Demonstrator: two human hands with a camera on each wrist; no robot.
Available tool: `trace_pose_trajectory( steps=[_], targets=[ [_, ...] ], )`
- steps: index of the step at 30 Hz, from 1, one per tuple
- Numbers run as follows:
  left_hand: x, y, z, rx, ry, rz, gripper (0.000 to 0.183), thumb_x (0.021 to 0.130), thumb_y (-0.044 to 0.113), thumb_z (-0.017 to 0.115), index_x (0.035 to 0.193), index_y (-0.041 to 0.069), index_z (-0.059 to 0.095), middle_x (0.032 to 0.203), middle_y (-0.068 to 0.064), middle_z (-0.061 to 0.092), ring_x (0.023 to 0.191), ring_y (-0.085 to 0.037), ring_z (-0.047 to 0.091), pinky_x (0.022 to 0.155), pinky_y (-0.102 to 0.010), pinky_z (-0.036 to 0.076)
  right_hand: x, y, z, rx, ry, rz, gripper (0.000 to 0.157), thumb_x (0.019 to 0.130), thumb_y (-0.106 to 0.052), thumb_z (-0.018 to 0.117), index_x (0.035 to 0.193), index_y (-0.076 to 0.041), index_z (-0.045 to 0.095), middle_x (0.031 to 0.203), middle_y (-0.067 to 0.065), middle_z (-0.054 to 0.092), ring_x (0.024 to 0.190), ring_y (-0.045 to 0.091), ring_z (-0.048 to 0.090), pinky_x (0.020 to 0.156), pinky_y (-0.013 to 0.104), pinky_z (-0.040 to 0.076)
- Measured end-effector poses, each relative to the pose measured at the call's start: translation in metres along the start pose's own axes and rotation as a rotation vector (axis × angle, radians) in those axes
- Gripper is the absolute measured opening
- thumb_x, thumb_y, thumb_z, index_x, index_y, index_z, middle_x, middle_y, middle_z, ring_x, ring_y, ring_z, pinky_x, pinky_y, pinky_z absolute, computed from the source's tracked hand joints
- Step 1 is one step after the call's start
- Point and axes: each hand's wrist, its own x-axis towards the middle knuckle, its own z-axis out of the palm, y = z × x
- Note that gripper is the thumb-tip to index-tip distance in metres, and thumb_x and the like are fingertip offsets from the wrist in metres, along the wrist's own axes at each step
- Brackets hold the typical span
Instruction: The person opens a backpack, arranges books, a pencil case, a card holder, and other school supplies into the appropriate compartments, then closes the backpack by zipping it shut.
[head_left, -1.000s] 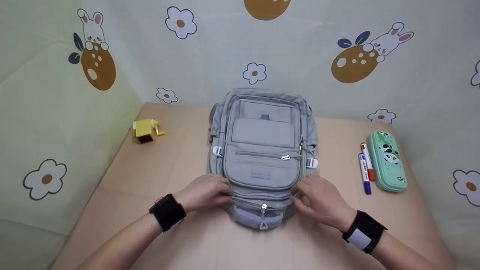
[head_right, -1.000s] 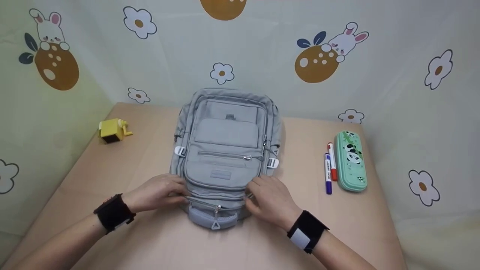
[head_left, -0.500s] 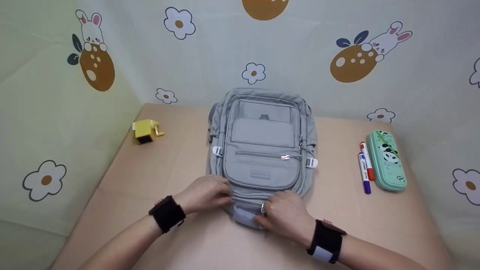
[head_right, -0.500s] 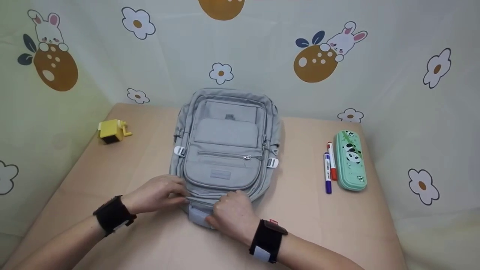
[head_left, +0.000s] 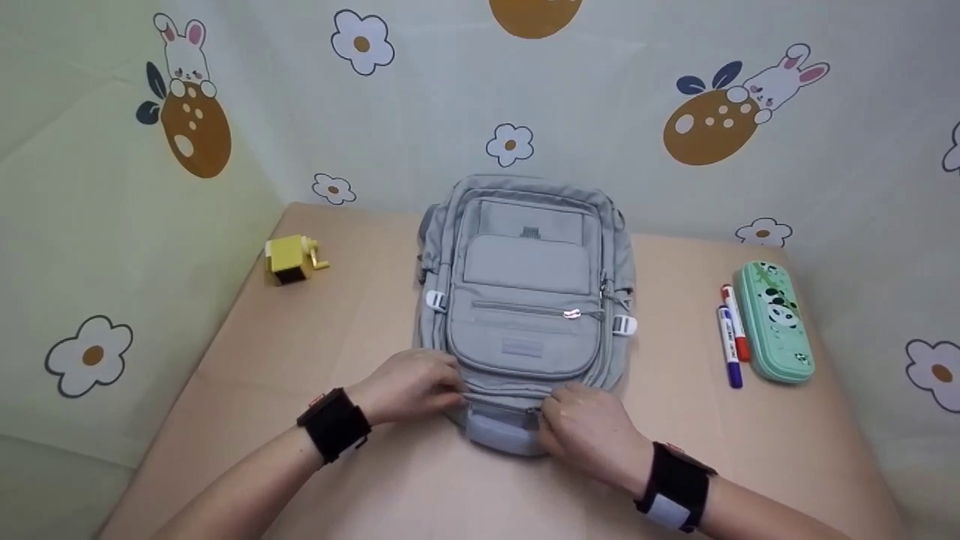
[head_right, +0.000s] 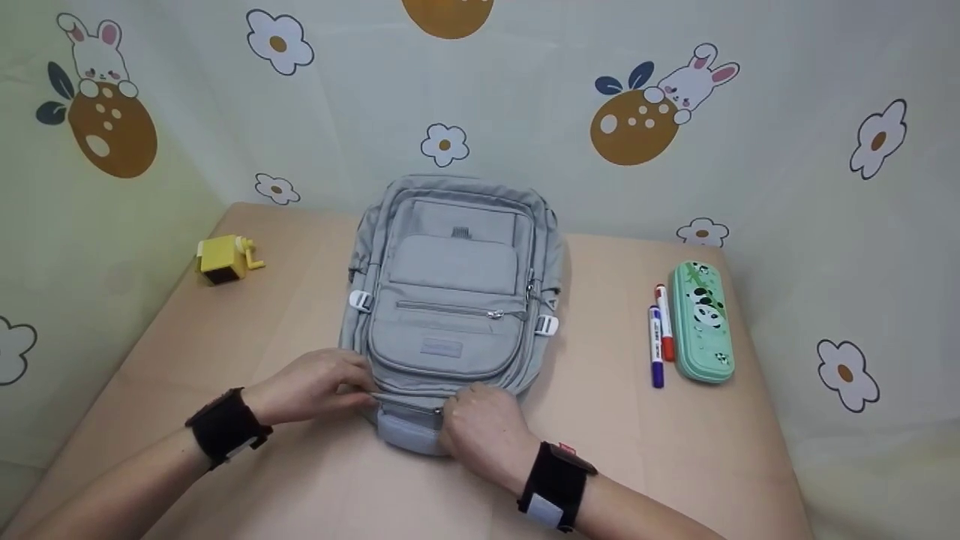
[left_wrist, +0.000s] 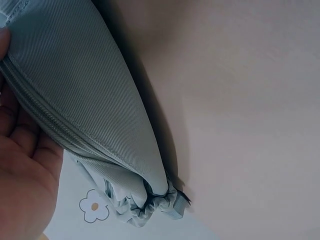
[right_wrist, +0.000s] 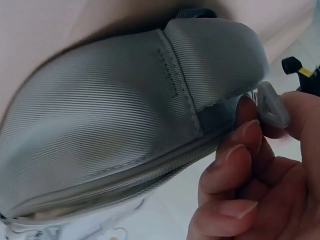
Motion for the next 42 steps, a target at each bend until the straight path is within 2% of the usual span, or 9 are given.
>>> trace_pose_trajectory(
  steps=[3, 9, 15, 21, 26, 31, 35, 42],
  targets=[
    [0.001, 0.0, -0.001, 0.0, -0.007, -0.002, 0.012, 0.093, 0.031, 0.076, 0.093, 0.019, 0.078, 0.091, 0.009, 0.066, 0.082, -0.009, 0.062, 0.076, -0.029, 0.051, -0.008, 0.01, -0.008, 0.034, -0.047, 0.051, 0.019, 0.078, -0.016, 0.071, 0.069, -0.019, 0.054, 0.066, -0.007, 0.053, 0.06, 0.014, 0.05, 0.049, 0.029, 0.042],
    [0.002, 0.0, -0.002, -0.01, -0.015, -0.002, 0.011, 0.092, 0.03, 0.077, 0.092, 0.019, 0.079, 0.089, 0.01, 0.067, 0.081, -0.007, 0.063, 0.075, -0.028, 0.051, -0.025, 0.035, -0.023, 0.085, -0.187, 0.204, 0.024, 0.078, -0.015, 0.071, 0.068, -0.024, 0.051, 0.063, -0.014, 0.043, 0.057, 0.008, 0.041, 0.05, 0.025, 0.037],
    [0.006, 0.004, -0.005, 0.012, -0.043, -0.025, 0.01, 0.092, 0.03, 0.077, 0.091, 0.02, 0.078, 0.088, 0.01, 0.066, 0.08, -0.008, 0.062, 0.074, -0.028, 0.051, -0.032, 0.047, -0.024, 0.139, -0.271, 0.3, 0.021, 0.083, -0.019, 0.068, 0.072, -0.025, 0.052, 0.063, -0.012, 0.041, 0.058, 0.007, 0.039, 0.05, 0.025, 0.035],
    [0.015, 0.011, -0.007, 0.027, -0.085, -0.043, 0.01, 0.091, 0.03, 0.075, 0.092, 0.02, 0.078, 0.088, 0.009, 0.065, 0.079, -0.009, 0.06, 0.071, -0.029, 0.051, -0.032, 0.046, -0.021, 0.157, -0.269, 0.323, 0.026, 0.091, -0.026, 0.069, 0.072, -0.024, 0.051, 0.065, -0.013, 0.043, 0.06, 0.007, 0.042, 0.052, 0.027, 0.037],
    [0.035, 0.029, -0.005, 0.048, -0.092, -0.017, 0.016, 0.094, 0.034, 0.073, 0.096, 0.02, 0.079, 0.088, 0.007, 0.069, 0.077, -0.009, 0.061, 0.068, -0.029, 0.051, -0.032, 0.046, -0.021, 0.176, -0.254, 0.316, 0.02, 0.093, -0.032, 0.075, 0.079, -0.024, 0.062, 0.068, -0.014, 0.049, 0.062, 0.006, 0.047, 0.055, 0.029, 0.042],
    [0.059, 0.053, 0.003, 0.091, -0.081, 0.014, 0.018, 0.095, 0.036, 0.072, 0.101, 0.02, 0.079, 0.09, 0.008, 0.071, 0.077, -0.008, 0.064, 0.068, -0.026, 0.052, -0.033, 0.047, -0.019, 0.211, -0.261, 0.348, 0.021, 0.09, -0.033, 0.078, 0.079, -0.026, 0.062, 0.065, -0.015, 0.047, 0.059, 0.005, 0.044, 0.054, 0.027, 0.039],
    [0.076, 0.069, 0.012, 0.097, -0.116, -0.017, 0.022, 0.094, 0.041, 0.072, 0.103, 0.022, 0.079, 0.091, 0.01, 0.071, 0.077, -0.007, 0.063, 0.066, -0.023, 0.049, -0.034, 0.046, -0.018, 0.25, -0.237, 0.338, 0.029, 0.089, -0.033, 0.08, 0.073, -0.027, 0.057, 0.064, -0.016, 0.044, 0.057, 0.004, 0.042, 0.053, 0.026, 0.036],
    [0.088, 0.08, 0.025, 0.129, -0.14, -0.046, 0.016, 0.093, 0.039, 0.075, 0.093, 0.024, 0.078, 0.083, 0.013, 0.066, 0.071, -0.006, 0.059, 0.057, -0.023, 0.044, -0.036, 0.042, -0.014, 0.29, -0.228, 0.321, 0.029, 0.091, -0.034, 0.078, 0.071, -0.028, 0.057, 0.063, -0.018, 0.045, 0.056, 0.003, 0.042, 0.052, 0.026, 0.036]
  ],
)
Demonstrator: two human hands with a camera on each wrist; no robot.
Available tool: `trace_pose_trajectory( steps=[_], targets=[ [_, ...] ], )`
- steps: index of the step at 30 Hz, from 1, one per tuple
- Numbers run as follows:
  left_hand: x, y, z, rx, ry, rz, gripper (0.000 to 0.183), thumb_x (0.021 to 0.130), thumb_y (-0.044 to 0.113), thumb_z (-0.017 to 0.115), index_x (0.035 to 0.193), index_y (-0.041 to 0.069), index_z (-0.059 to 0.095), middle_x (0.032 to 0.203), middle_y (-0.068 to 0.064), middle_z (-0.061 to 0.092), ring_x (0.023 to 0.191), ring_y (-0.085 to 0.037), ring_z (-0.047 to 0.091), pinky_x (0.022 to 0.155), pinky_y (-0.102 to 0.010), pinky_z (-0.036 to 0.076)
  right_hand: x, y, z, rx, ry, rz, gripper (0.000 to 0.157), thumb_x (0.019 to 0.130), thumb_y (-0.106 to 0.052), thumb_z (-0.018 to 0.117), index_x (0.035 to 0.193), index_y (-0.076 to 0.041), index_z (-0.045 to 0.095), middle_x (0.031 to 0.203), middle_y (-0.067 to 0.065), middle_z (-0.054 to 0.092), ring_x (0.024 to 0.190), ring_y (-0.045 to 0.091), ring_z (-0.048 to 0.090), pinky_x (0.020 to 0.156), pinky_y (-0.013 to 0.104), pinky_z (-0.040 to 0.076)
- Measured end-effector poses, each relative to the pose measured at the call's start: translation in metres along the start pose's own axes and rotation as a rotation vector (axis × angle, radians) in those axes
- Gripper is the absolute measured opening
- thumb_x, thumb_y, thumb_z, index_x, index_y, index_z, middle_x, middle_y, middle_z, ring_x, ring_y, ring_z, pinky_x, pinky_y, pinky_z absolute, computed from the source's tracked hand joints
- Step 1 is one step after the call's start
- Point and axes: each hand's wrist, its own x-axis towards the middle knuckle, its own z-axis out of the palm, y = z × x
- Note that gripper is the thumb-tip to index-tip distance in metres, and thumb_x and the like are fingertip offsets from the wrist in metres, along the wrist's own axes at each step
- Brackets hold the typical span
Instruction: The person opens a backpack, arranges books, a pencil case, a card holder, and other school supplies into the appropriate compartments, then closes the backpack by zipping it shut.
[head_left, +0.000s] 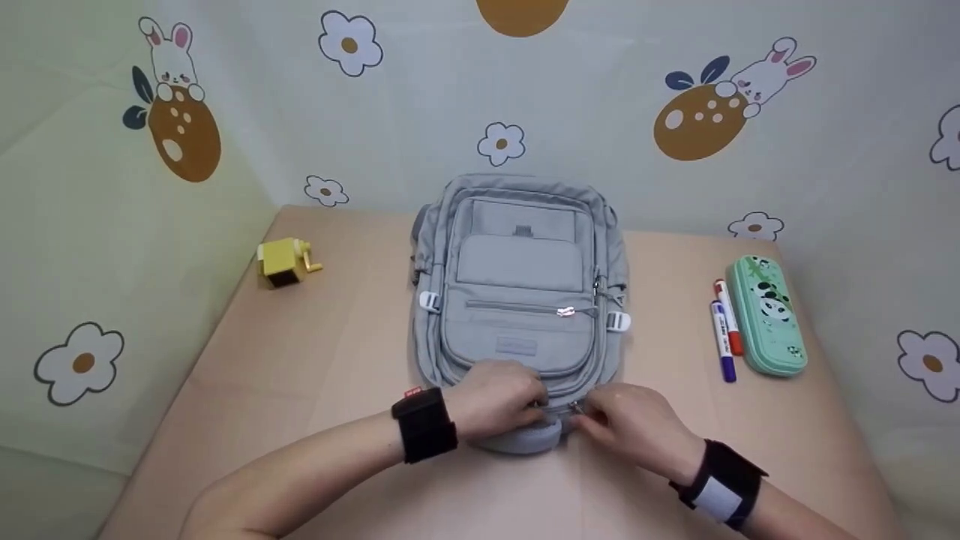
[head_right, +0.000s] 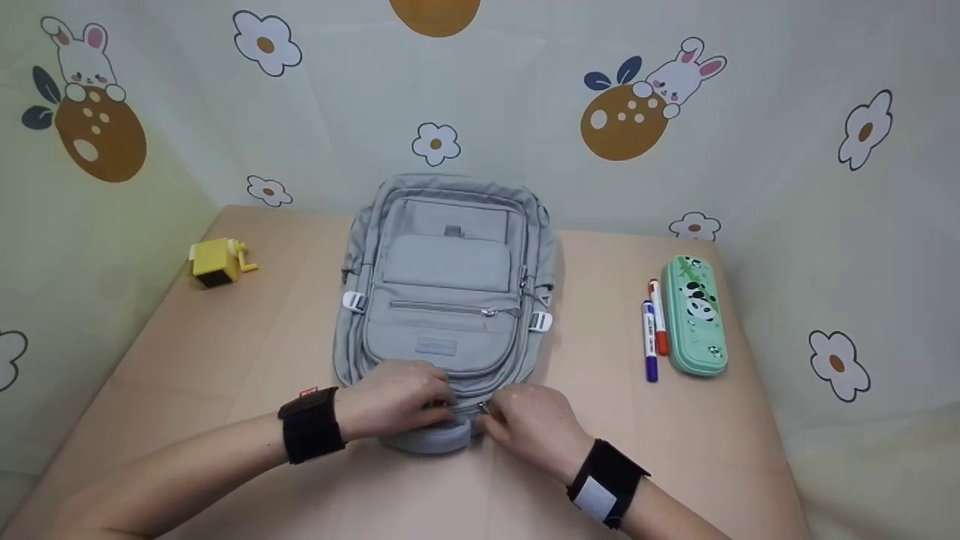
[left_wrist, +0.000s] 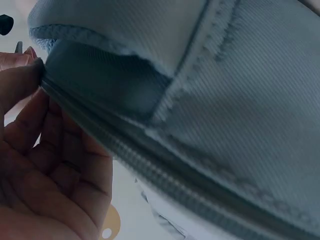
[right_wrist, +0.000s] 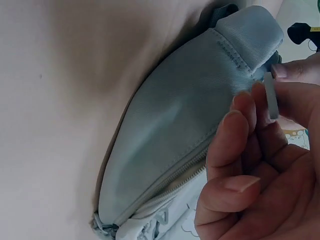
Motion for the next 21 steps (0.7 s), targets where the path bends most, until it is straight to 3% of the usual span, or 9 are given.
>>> trace_pose_trajectory(
  steps=[13, 17, 21],
  targets=[
    [-0.001, 0.001, 0.002, -0.029, 0.01, -0.014, 0.019, 0.095, 0.04, 0.072, 0.086, 0.023, 0.07, 0.079, 0.014, 0.061, 0.069, -0.006, 0.056, 0.056, -0.022, 0.044, -0.001, 0.003, 0.0, -0.031, -0.005, 0.016, 0.01, 0.097, -0.027, 0.069, 0.087, -0.027, 0.066, 0.072, -0.016, 0.052, 0.065, 0.003, 0.05, 0.057, 0.028, 0.043],
    [-0.001, 0.002, 0.0, -0.027, 0.003, -0.011, 0.02, 0.095, 0.039, 0.072, 0.084, 0.023, 0.068, 0.078, 0.014, 0.06, 0.067, -0.005, 0.054, 0.055, -0.021, 0.042, -0.003, 0.013, -0.005, -0.061, 0.02, -0.007, 0.005, 0.098, -0.027, 0.069, 0.094, -0.025, 0.071, 0.078, -0.015, 0.058, 0.071, 0.005, 0.056, 0.061, 0.031, 0.047],
    [-0.002, 0.003, 0.0, -0.04, -0.005, -0.016, 0.021, 0.096, 0.037, 0.072, 0.082, 0.023, 0.065, 0.075, 0.015, 0.057, 0.065, -0.004, 0.051, 0.053, -0.02, 0.041, -0.001, 0.033, -0.013, -0.079, 0.026, 0.043, 0.005, 0.098, -0.024, 0.07, 0.095, -0.022, 0.073, 0.076, -0.014, 0.059, 0.071, 0.008, 0.056, 0.061, 0.032, 0.047]
  ],
)
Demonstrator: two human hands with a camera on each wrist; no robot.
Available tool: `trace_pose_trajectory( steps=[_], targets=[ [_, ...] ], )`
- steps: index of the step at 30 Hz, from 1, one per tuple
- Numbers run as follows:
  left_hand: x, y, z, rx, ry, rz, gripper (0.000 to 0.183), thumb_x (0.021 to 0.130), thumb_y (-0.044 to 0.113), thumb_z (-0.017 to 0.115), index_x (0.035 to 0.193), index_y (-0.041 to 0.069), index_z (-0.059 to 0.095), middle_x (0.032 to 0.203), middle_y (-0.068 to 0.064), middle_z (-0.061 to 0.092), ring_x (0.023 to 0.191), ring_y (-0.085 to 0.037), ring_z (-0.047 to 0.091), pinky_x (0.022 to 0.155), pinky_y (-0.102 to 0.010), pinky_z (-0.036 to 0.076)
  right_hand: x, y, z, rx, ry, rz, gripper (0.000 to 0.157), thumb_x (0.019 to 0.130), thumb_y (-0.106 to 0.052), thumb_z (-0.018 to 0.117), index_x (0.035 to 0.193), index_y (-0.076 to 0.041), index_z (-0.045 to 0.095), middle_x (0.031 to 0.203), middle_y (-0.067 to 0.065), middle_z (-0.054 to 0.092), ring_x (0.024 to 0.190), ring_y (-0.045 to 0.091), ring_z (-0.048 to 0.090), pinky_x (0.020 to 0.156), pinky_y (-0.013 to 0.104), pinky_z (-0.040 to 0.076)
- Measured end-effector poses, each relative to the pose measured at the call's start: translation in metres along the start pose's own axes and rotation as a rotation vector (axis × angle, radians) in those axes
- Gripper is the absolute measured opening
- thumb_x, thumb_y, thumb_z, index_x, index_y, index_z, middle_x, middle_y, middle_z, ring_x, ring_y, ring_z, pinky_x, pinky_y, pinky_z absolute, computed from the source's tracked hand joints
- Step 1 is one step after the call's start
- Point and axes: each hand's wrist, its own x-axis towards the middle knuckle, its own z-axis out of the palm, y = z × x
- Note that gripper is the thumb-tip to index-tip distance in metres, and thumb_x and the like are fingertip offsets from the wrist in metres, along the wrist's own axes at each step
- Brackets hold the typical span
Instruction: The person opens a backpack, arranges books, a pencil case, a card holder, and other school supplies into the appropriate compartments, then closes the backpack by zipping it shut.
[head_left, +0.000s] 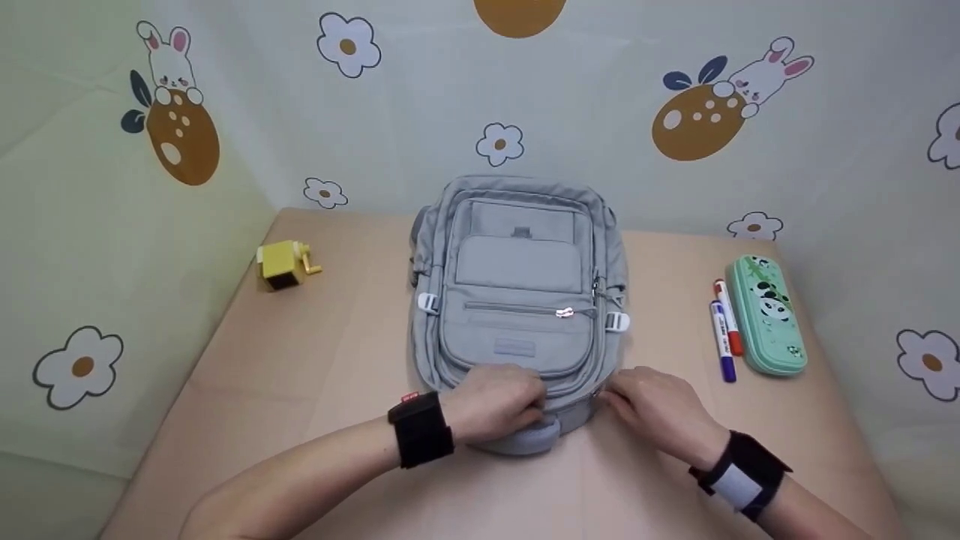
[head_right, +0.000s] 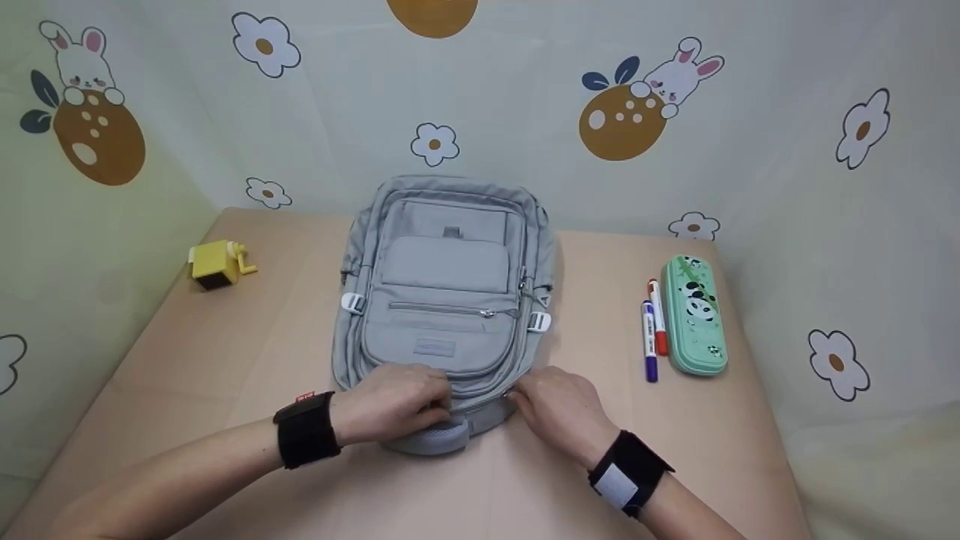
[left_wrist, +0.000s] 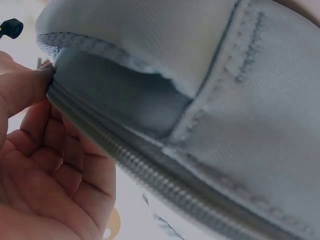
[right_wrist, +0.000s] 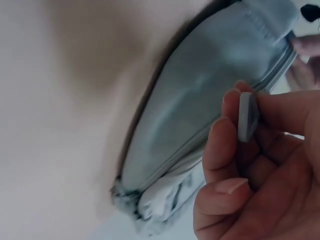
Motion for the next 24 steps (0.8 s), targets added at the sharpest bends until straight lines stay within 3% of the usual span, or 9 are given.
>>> trace_pose_trajectory(
  steps=[8, 17, 24],
  targets=[
    [0.001, 0.001, -0.002, -0.008, -0.016, 0.002, 0.019, 0.095, 0.035, 0.073, 0.081, 0.023, 0.065, 0.074, 0.015, 0.056, 0.064, -0.004, 0.051, 0.053, -0.02, 0.04, 0.009, 0.037, 0.001, 0.099, 0.087, 0.152, 0.005, 0.092, -0.019, 0.077, 0.09, -0.015, 0.079, 0.081, -0.006, 0.071, 0.075, 0.014, 0.064, 0.071, 0.039, 0.053],
    [0.005, 0.003, -0.007, -0.052, -0.064, -0.026, 0.02, 0.093, 0.029, 0.073, 0.077, 0.023, 0.064, 0.067, 0.015, 0.054, 0.059, -0.005, 0.05, 0.051, -0.022, 0.04, 0.007, 0.034, 0.005, 0.115, 0.134, 0.159, 0.005, 0.092, -0.02, 0.076, 0.088, -0.015, 0.076, 0.082, -0.008, 0.071, 0.075, 0.013, 0.066, 0.069, 0.038, 0.054],
    [0.027, 0.009, -0.017, -0.008, -0.059, -0.054, 0.016, 0.095, 0.036, 0.069, 0.091, 0.021, 0.075, 0.077, 0.011, 0.062, 0.067, -0.008, 0.056, 0.059, -0.025, 0.047, 0.006, 0.033, 0.006, 0.131, 0.135, 0.179, 0.007, 0.092, -0.02, 0.075, 0.091, -0.013, 0.075, 0.082, -0.007, 0.069, 0.073, 0.012, 0.063, 0.068, 0.037, 0.052]
  ],
)
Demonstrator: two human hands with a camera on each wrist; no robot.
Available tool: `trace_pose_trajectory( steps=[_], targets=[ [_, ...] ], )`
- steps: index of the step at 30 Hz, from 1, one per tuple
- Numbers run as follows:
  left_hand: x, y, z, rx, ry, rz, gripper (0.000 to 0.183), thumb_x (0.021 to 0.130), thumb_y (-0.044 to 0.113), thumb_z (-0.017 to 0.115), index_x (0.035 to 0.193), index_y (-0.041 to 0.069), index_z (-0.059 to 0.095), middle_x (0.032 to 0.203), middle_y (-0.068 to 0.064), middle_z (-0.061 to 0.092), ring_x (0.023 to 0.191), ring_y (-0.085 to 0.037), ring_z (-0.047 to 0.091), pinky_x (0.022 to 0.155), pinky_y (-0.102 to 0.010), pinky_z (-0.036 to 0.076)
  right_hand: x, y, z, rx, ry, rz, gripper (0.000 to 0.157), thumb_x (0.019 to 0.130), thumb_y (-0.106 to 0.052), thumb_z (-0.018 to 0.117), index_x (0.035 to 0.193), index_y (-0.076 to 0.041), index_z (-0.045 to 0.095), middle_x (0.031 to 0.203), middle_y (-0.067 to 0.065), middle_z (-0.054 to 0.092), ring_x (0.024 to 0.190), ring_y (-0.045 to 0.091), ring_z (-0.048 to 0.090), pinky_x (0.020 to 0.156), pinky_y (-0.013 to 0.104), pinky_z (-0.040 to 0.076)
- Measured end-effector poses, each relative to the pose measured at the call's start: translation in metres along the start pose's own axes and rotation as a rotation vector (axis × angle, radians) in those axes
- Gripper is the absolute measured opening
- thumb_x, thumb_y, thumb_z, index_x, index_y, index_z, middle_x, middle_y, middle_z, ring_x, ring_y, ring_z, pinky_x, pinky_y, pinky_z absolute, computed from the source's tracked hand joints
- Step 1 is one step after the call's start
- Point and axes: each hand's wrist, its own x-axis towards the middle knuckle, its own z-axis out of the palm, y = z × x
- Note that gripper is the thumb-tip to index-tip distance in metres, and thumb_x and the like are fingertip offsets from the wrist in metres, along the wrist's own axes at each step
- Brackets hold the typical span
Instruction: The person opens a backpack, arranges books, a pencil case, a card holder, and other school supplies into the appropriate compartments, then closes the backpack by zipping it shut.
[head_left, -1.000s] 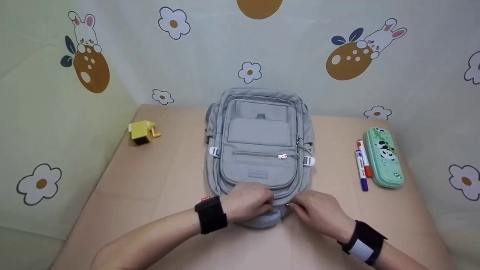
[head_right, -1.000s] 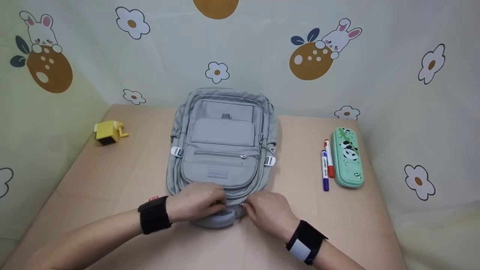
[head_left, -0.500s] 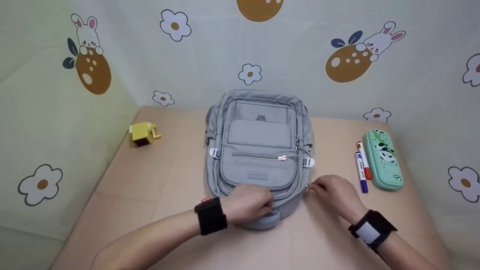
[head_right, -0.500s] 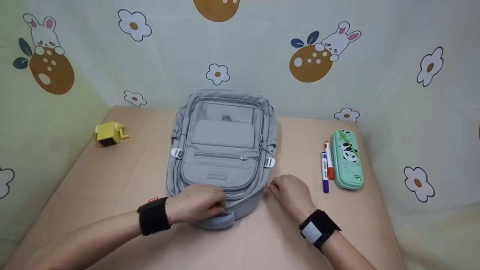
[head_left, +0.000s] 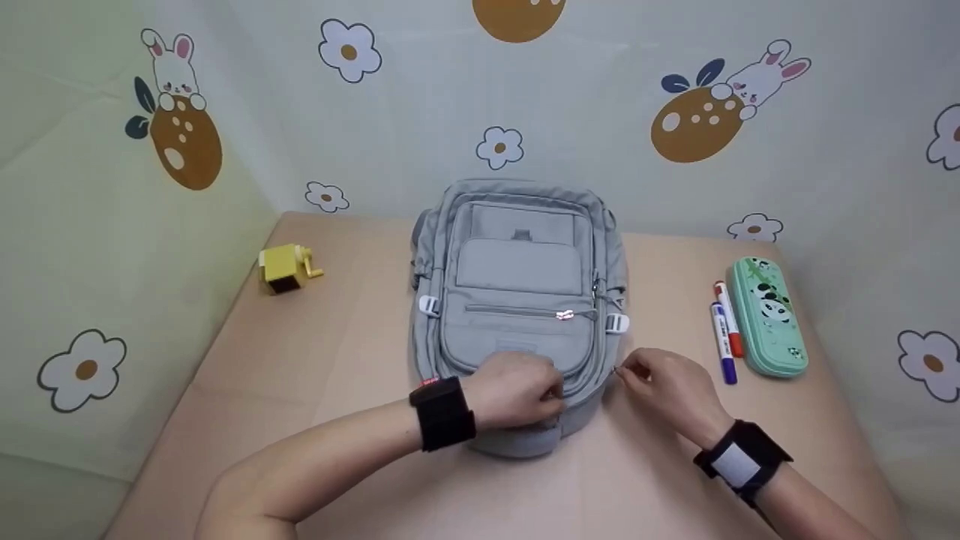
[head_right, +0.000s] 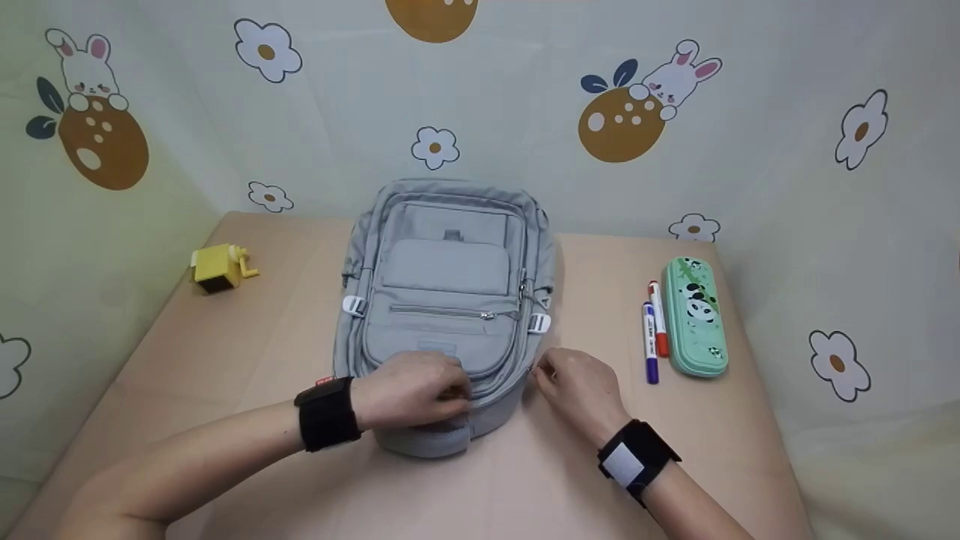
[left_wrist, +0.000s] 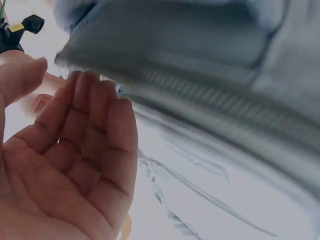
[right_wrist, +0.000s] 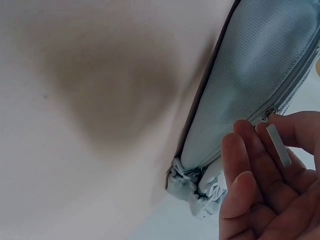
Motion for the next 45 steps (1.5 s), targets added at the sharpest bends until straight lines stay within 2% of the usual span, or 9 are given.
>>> trace_pose_trajectory(
  steps=[5, 10, 15, 22, 26, 30, 37, 42, 45],
  targets=[
    [0.028, 0.007, -0.004, 0.046, 0.004, -0.012, 0.024, 0.097, 0.038, 0.067, 0.083, 0.019, 0.07, 0.077, 0.007, 0.058, 0.068, -0.012, 0.054, 0.057, -0.027, 0.044, 0.001, -0.002, 0.001, 0.01, 0.02, -0.011, 0.005, 0.092, -0.018, 0.075, 0.092, -0.013, 0.074, 0.085, -0.006, 0.071, 0.075, 0.013, 0.065, 0.069, 0.038, 0.053],
    [0.056, 0.012, 0.001, 0.105, 0.009, -0.066, 0.042, 0.097, 0.05, 0.064, 0.071, 0.019, 0.058, 0.075, 0.005, 0.057, 0.067, -0.015, 0.055, 0.053, -0.032, 0.044, 0.003, -0.002, 0.003, 0.05, 0.033, -0.016, 0.005, 0.093, -0.016, 0.076, 0.097, -0.017, 0.075, 0.09, -0.007, 0.073, 0.08, 0.013, 0.067, 0.072, 0.039, 0.054],
    [0.073, 0.016, 0.01, 0.159, 0.014, -0.1, 0.041, 0.097, 0.052, 0.063, 0.076, 0.016, 0.065, 0.085, 0.001, 0.065, 0.076, -0.018, 0.06, 0.058, -0.034, 0.049, 0.006, -0.002, 0.003, 0.091, 0.045, -0.026, 0.006, 0.093, -0.018, 0.076, 0.099, -0.018, 0.076, 0.092, -0.008, 0.074, 0.082, 0.011, 0.067, 0.073, 0.038, 0.054],
    [0.075, 0.017, 0.014, 0.185, 0.012, -0.117, 0.029, 0.101, 0.035, 0.059, 0.092, 0.012, 0.074, 0.093, -0.002, 0.07, 0.081, -0.02, 0.062, 0.06, -0.034, 0.051, 0.009, 0.001, 0.005, 0.123, 0.048, -0.042, 0.009, 0.093, -0.017, 0.077, 0.101, -0.018, 0.078, 0.094, -0.009, 0.074, 0.084, 0.011, 0.068, 0.077, 0.039, 0.056],
    [0.076, 0.017, 0.014, 0.15, -0.02, -0.135, 0.031, 0.103, 0.035, 0.057, 0.093, 0.011, 0.072, 0.095, -0.002, 0.07, 0.081, -0.02, 0.06, 0.063, -0.033, 0.05, 0.013, 0.008, 0.004, 0.107, 0.032, -0.039, 0.009, 0.093, -0.019, 0.077, 0.102, -0.017, 0.078, 0.094, -0.007, 0.075, 0.087, 0.014, 0.07, 0.079, 0.041, 0.056],
    [0.078, 0.018, 0.015, 0.162, -0.042, -0.155, 0.034, 0.105, 0.036, 0.054, 0.095, 0.01, 0.073, 0.096, -0.003, 0.07, 0.083, -0.02, 0.06, 0.065, -0.034, 0.052, 0.021, 0.018, 0.003, 0.076, 0.024, -0.009, 0.008, 0.094, -0.022, 0.076, 0.1, -0.018, 0.078, 0.094, -0.005, 0.075, 0.088, 0.019, 0.07, 0.08, 0.044, 0.056],
    [0.08, 0.017, 0.015, 0.195, -0.066, -0.158, 0.026, 0.102, 0.031, 0.058, 0.094, 0.011, 0.072, 0.095, -0.002, 0.07, 0.084, -0.02, 0.062, 0.066, -0.035, 0.054, 0.044, 0.037, 0.002, -0.011, 0.022, 0.027, 0.008, 0.095, -0.021, 0.074, 0.095, -0.014, 0.077, 0.092, 0.003, 0.075, 0.082, 0.025, 0.07, 0.074, 0.046, 0.055],
    [0.078, 0.015, 0.016, 0.178, -0.052, -0.137, 0.024, 0.101, 0.028, 0.059, 0.086, 0.012, 0.07, 0.091, -0.002, 0.071, 0.081, -0.02, 0.063, 0.066, -0.034, 0.053, 0.064, 0.046, 0.001, -0.031, 0.018, 0.063, 0.01, 0.096, -0.019, 0.072, 0.096, -0.011, 0.077, 0.094, 0.007, 0.076, 0.082, 0.029, 0.07, 0.073, 0.048, 0.053],
    [0.078, 0.015, 0.015, 0.165, -0.047, -0.134, 0.023, 0.1, 0.027, 0.06, 0.087, 0.012, 0.071, 0.092, -0.002, 0.071, 0.082, -0.02, 0.062, 0.067, -0.034, 0.053, 0.076, 0.05, 0.0, -0.039, 0.017, 0.082, 0.012, 0.097, -0.02, 0.07, 0.097, -0.01, 0.077, 0.096, 0.009, 0.076, 0.084, 0.031, 0.07, 0.074, 0.05, 0.052]
  ],
)
